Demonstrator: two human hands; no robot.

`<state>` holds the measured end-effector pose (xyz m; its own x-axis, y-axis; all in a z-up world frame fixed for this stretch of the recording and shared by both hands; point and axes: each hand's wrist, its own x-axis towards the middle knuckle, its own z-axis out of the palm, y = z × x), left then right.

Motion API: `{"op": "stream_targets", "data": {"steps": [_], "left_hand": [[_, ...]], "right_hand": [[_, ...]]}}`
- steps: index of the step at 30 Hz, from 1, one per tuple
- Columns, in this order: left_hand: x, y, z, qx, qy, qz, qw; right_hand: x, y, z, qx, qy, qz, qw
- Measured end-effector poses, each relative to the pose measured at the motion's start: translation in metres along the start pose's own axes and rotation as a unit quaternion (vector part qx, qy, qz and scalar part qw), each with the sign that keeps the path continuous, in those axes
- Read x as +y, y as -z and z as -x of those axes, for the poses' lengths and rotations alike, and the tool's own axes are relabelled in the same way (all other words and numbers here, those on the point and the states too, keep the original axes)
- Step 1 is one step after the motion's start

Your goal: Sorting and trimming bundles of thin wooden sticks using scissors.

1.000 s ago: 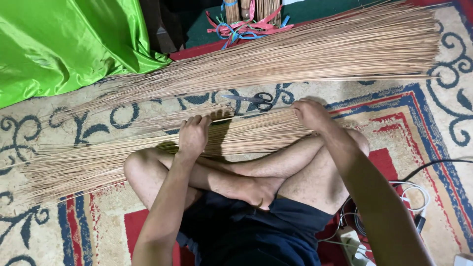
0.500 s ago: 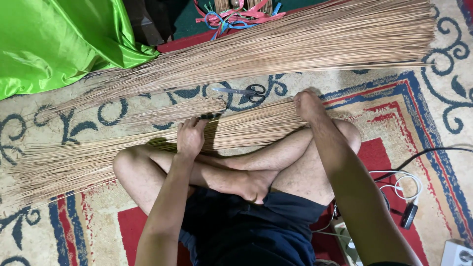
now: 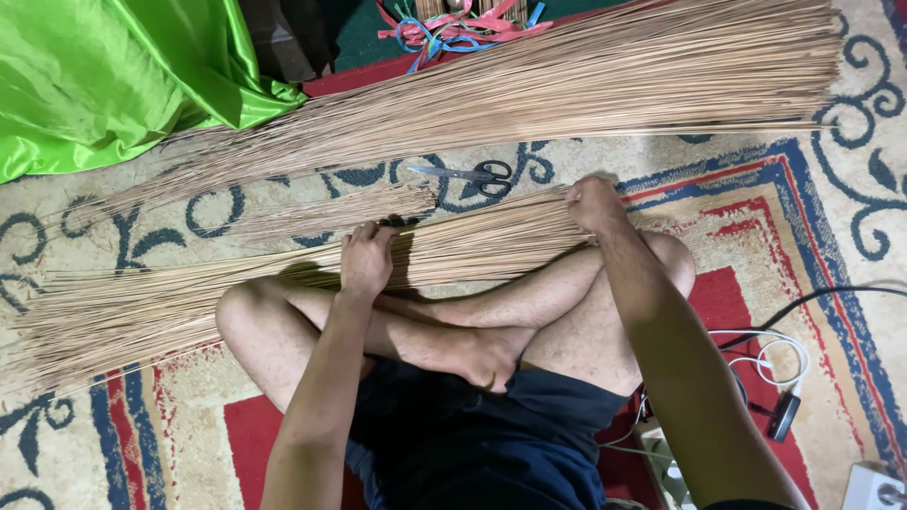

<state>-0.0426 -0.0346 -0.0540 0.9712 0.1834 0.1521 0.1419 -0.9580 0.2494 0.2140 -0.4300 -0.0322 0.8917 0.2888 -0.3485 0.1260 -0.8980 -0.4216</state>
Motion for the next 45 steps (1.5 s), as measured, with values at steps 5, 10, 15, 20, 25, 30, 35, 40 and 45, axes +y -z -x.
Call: {"op": "stream_targets", "data": {"steps": [5, 10, 15, 20, 25, 30, 35, 40, 45], "left_hand": [[-0.002, -0.003, -0.001, -0.009, -0.004, 0.004, 1.000], [0.000, 0.000, 0.000, -0.015, -0.003, 0.001, 1.000], [0.002, 0.004, -0.001, -0.041, 0.003, 0.006, 0.999], [0.004, 0.005, 0.000, -0.047, 0.006, 0.009, 0.999], [0.006, 0.010, 0.001, -0.056, 0.006, 0.013, 0.998], [0.012, 0.019, 0.001, -0.055, 0.010, 0.021, 0.998], [0.012, 0.024, 0.002, -0.020, 0.017, 0.047, 0.999], [0.013, 0.040, 0.003, 0.043, 0.024, 0.086, 0.995], [0.021, 0.063, 0.001, 0.071, 0.017, 0.102, 0.992]], "right_hand": [[0.001, 0.006, 0.006, -0.039, 0.010, -0.002, 0.999], [-0.004, 0.008, 0.010, -0.059, 0.022, 0.030, 0.998], [-0.019, 0.015, 0.020, -0.057, 0.030, 0.078, 0.995], [-0.017, 0.013, 0.019, -0.057, 0.046, 0.106, 0.992], [-0.023, 0.018, 0.028, -0.052, 0.063, 0.127, 0.989], [-0.047, 0.051, 0.057, -0.066, 0.068, 0.069, 0.993], [-0.050, 0.073, 0.072, -0.042, 0.056, -0.182, 0.981], [-0.068, 0.083, 0.080, -0.011, 0.022, -0.437, 0.899], [-0.078, 0.054, 0.074, 0.107, -0.001, -0.611, 0.784]]}}
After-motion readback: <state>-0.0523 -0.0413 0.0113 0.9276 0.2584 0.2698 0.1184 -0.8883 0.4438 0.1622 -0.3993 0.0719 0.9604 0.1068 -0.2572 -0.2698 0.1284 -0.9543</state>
